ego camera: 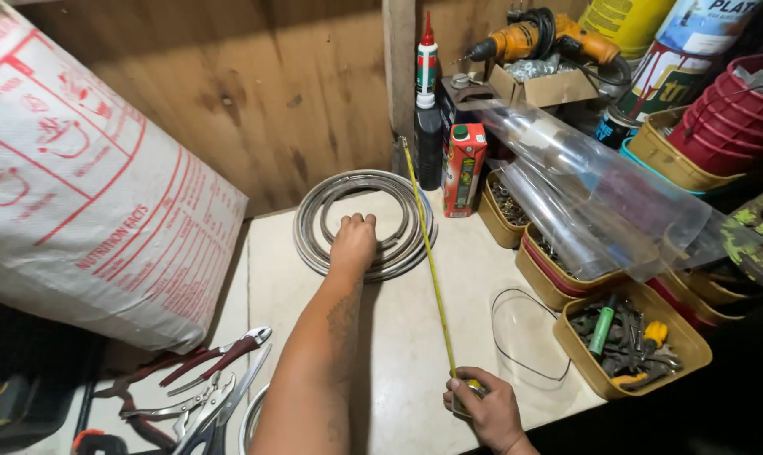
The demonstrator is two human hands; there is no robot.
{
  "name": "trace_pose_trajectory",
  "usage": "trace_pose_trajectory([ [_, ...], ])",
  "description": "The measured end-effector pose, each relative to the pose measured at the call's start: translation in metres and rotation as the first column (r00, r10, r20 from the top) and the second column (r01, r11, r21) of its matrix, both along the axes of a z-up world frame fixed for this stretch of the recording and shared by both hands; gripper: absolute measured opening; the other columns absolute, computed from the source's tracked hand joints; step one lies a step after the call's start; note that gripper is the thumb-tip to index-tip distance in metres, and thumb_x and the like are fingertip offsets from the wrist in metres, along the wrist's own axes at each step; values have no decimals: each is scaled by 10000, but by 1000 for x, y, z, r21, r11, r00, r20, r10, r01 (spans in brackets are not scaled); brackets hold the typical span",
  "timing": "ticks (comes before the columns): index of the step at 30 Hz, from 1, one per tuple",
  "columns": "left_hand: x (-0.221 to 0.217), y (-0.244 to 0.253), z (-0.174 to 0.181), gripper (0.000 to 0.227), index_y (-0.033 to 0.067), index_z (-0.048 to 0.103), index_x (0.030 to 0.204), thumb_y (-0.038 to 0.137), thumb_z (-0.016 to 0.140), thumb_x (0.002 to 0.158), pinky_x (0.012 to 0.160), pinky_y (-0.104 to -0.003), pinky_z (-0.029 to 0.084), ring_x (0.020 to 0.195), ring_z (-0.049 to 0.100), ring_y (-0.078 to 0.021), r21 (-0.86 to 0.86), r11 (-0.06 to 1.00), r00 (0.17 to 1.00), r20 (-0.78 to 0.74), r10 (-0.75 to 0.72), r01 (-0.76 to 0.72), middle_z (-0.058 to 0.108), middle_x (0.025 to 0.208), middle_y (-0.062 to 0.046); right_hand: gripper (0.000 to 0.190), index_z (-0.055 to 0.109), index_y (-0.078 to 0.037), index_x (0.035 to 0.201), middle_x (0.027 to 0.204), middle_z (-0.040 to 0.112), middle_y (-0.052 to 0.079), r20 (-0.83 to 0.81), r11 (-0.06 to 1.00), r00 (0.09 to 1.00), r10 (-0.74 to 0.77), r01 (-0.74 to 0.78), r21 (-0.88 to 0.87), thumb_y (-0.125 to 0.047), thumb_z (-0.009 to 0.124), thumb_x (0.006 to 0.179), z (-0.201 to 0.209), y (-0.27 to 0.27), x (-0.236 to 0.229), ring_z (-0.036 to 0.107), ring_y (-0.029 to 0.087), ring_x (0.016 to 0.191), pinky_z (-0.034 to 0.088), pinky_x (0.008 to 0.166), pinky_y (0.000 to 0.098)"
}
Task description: The person measures the diameter of several metal wire rings using a yellow tape measure on a cluttered workbench. After measuring, they pick up a roll of clear plastic wrap and begin wrapping it around one of the smaller wire rings.
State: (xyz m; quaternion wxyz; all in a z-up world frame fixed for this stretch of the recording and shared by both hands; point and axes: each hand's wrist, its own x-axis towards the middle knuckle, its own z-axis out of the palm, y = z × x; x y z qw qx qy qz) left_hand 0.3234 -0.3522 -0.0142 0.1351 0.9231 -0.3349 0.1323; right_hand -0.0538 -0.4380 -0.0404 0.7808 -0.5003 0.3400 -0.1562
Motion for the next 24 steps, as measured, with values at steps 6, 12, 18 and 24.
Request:
trace_pose_trajectory([
  [6,-37,57,16,398,56,667,1094,169,607,718,881,-534,515,1000,591,-445,-49,999,998,-68,7,-11,682,1009,-212,220,731,185,990,758,732,324,30,996,999,28,-25,-90,40,765,828,-16,-4,1,756,403,634,672,621,470],
  [12,-172,167,6,199,85,746,1015,224,716,875,887,-400,518,924,687,-288,-526,850,996,82,39,10,764,984,-78,222,760,68,1006,771,762,198,-6,944,992,127,-122,-308,-102,760,864,-41,-15,2,732,268,634,633,595,369],
  [18,-344,300,-35,178,86,764,1008,184,746,861,834,-385,561,823,725,-236,-605,645,835,-61,546,-466,765,895,-63,738,408,-36,1523,946,658,212,81,976,989,123,-106,-190,-47,703,847,-19,-7,2,652,302,658,602,573,484],
  [24,-435,360,-54,147,102,765,972,183,727,856,815,-390,563,827,719,-256,-517,700,837,-59,545,-492,773,902,-50,683,377,1,1537,799,623,199,119,964,982,145,-113,-239,-54,667,921,-16,-4,-1,646,326,608,606,569,498],
])
